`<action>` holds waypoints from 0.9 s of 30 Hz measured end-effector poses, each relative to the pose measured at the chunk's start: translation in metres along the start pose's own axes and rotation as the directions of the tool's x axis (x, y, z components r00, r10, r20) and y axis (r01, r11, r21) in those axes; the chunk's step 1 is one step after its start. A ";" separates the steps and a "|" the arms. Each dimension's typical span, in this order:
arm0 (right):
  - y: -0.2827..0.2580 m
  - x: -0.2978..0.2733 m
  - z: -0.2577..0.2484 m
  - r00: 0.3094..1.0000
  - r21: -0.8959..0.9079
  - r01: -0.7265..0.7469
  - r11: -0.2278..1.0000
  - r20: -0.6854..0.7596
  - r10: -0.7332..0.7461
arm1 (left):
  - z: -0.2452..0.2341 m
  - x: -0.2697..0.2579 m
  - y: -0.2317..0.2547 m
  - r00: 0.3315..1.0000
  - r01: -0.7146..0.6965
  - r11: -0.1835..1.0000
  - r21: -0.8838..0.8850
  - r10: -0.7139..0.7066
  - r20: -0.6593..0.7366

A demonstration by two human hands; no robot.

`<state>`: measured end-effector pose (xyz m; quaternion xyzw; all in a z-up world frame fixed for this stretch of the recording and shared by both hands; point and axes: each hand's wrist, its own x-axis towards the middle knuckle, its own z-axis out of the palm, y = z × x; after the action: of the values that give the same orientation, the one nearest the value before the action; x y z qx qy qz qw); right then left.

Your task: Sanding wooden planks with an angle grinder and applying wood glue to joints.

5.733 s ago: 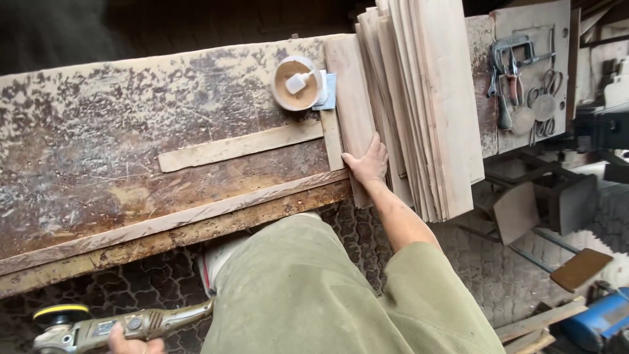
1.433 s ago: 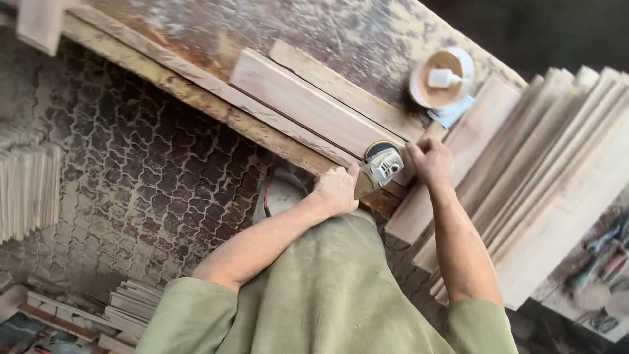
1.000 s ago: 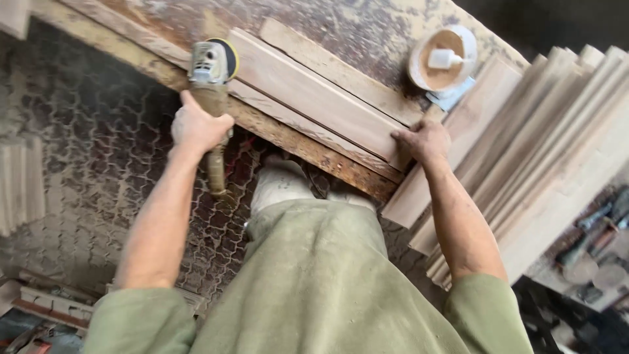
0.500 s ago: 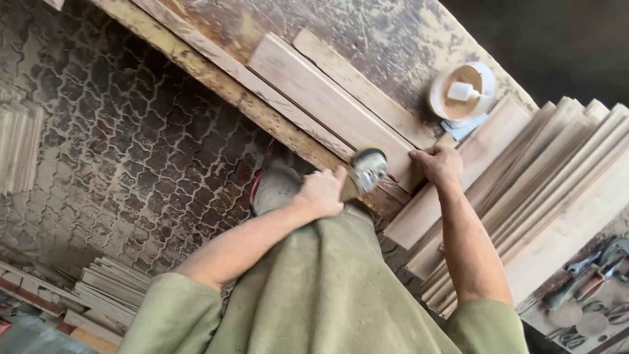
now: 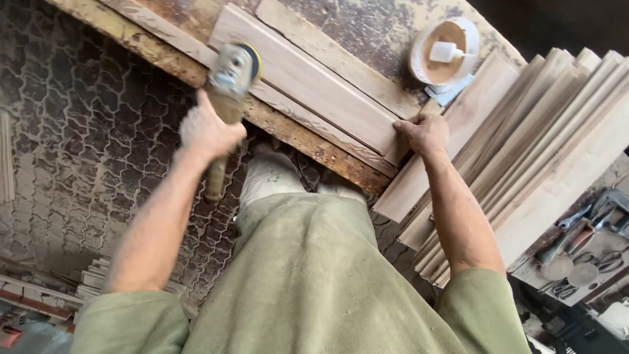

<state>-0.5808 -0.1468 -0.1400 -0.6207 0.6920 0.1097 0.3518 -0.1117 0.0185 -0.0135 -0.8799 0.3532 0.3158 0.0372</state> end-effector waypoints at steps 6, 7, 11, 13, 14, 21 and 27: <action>-0.010 -0.004 -0.004 1.000 0.092 0.013 0.996 -0.005 -0.013 | 0.064 -0.085 0.088 0.936 -0.225 0.947 0.229 0.144 0.322; -0.009 -0.003 -0.005 1.000 0.065 0.012 0.998 0.009 -0.013 | 0.083 -0.093 0.099 0.892 -0.336 0.917 0.214 0.237 0.385; -0.014 -0.004 -0.006 1.000 0.051 0.022 0.998 0.006 -0.022 | 0.157 -0.102 0.121 0.769 -0.583 0.782 0.221 0.442 0.462; -0.016 -0.010 -0.012 0.999 0.034 0.048 0.998 0.003 -0.048 | 0.142 -0.103 0.119 0.779 -0.568 0.796 0.211 0.438 0.449; -0.022 -0.011 -0.014 0.998 0.022 0.062 0.998 0.001 -0.062 | 0.132 -0.100 0.117 0.784 -0.559 0.804 0.203 0.434 0.444; -0.036 -0.020 0.001 0.988 -0.216 0.117 0.969 -0.071 -0.135 | 0.029 -0.019 0.014 0.936 -0.272 0.940 0.206 0.209 0.283; -0.171 -0.022 0.046 0.759 -0.495 0.392 0.775 -0.303 -0.577 | -0.057 0.065 -0.084 0.995 0.011 0.999 -0.048 -0.007 0.096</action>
<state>-0.4052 -0.1380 -0.1110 -0.8481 0.5253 0.0099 0.0678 0.0085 0.0258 -0.0193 -0.8659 0.3393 0.3659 0.0342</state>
